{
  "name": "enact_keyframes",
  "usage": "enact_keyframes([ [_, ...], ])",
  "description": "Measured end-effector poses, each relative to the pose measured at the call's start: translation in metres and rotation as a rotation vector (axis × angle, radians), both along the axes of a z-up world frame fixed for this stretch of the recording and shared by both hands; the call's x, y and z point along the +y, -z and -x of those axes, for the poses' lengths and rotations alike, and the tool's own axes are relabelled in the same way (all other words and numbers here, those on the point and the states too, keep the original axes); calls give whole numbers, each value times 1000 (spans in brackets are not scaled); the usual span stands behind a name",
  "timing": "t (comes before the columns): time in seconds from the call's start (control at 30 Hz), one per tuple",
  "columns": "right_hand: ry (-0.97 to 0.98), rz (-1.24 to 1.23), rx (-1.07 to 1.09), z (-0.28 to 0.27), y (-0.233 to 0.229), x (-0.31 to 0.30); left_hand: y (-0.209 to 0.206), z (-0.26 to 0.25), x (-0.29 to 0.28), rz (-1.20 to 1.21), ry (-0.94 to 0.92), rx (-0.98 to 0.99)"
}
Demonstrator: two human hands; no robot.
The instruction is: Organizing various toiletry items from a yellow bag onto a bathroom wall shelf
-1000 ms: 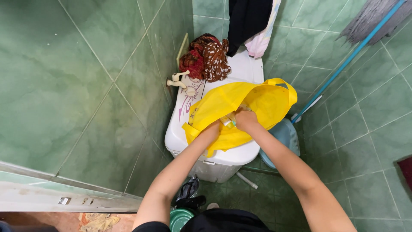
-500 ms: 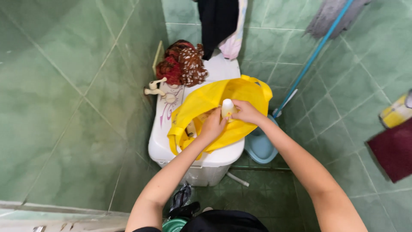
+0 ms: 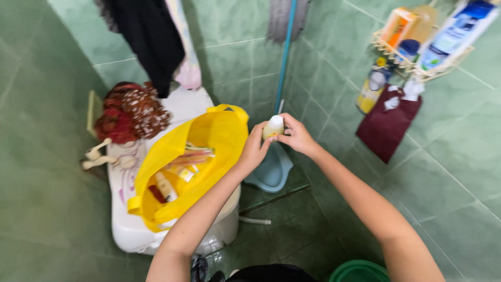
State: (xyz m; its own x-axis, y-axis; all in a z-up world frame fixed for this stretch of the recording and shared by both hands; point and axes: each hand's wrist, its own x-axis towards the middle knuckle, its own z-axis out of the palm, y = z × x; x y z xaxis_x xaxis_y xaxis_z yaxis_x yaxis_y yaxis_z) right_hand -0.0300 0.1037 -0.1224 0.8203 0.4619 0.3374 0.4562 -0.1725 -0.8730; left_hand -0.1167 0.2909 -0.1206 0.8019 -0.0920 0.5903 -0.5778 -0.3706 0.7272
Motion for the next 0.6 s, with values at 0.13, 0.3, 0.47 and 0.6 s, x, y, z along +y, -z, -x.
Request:
enact_keyframes([
  [0.13,121,-2,-73,7,-5,-67,0,-21,-58,23,104,14],
  [0.3,242,26,-99,20,-16,-141,11,-51,-131,54,234,31],
  [0.47,331,57,-163,40,-38,-197,-3,-54,-188,62,341,54],
  [0.6,387,87,-199,53,-40,-233,-6,-54,-225,14,388,-9],
])
